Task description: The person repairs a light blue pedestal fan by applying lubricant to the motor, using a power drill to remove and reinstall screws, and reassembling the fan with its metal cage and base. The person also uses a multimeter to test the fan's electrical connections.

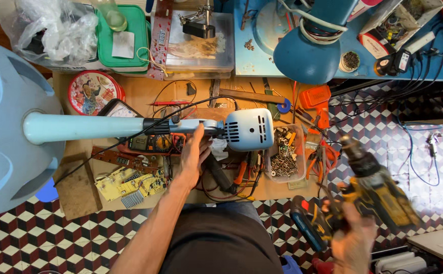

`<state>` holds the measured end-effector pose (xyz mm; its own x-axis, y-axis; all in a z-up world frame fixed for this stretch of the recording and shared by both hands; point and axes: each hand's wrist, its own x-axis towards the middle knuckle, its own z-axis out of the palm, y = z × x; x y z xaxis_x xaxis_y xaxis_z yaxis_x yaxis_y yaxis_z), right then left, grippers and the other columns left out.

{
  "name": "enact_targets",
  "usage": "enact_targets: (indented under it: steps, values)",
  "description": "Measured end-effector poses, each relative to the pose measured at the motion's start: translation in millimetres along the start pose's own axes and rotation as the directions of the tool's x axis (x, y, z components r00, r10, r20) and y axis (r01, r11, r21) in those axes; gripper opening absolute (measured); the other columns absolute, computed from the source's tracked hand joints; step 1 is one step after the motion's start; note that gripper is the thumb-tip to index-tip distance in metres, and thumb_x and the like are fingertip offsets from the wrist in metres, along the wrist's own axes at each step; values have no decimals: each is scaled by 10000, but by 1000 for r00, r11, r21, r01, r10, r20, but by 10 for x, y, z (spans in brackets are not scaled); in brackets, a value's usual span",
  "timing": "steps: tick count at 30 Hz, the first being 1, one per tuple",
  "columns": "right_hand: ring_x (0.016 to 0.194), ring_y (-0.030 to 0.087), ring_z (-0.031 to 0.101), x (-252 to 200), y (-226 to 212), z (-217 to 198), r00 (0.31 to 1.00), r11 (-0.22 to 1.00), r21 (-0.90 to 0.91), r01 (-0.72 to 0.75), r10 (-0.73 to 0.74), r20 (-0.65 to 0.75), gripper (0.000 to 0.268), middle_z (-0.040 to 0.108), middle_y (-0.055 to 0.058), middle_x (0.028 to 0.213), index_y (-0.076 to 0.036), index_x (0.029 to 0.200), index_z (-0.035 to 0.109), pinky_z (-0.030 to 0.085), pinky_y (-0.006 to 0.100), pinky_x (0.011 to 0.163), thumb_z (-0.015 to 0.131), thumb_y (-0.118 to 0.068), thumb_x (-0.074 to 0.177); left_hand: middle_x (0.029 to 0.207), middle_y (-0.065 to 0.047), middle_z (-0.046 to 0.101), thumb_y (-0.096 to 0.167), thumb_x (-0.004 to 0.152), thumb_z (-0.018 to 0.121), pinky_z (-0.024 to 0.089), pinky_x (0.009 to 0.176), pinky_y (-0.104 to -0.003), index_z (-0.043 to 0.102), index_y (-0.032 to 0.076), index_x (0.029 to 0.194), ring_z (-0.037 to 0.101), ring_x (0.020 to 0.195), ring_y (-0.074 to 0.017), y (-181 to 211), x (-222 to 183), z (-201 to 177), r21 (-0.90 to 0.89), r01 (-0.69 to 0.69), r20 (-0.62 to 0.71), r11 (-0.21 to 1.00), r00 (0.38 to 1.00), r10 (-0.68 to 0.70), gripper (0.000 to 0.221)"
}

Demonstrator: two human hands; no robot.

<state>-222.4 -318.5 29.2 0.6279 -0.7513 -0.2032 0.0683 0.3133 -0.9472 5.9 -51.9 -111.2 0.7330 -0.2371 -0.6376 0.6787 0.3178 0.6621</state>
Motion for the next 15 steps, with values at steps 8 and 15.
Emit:
enact_targets:
  steps: [8, 15]
  values:
    - [943, 271, 724, -205, -943, 711, 981, 941, -324, 99, -37, 191, 557, 673, 284, 1257, -21, 1461, 485, 614, 401, 698, 656, -59, 932, 1349, -129, 597, 443, 790, 878, 455, 1118, -438, 508, 84, 1415, 581, 1268, -290, 455, -431, 173, 571, -799, 556, 187, 544, 629, 810]
    - [967, 281, 737, -89, -1237, 845, 985, 354, -933, 65, 129, 117, 485, 759, 205, 1123, -1, 1250, 682, 634, 429, 795, 806, -113, 795, 1520, -166, 436, 476, 556, 979, 391, 1180, -494, 351, 144, 1544, 485, 1377, -372, 453, -41, 463, 493, -853, 647, 169, 489, 585, 1217]
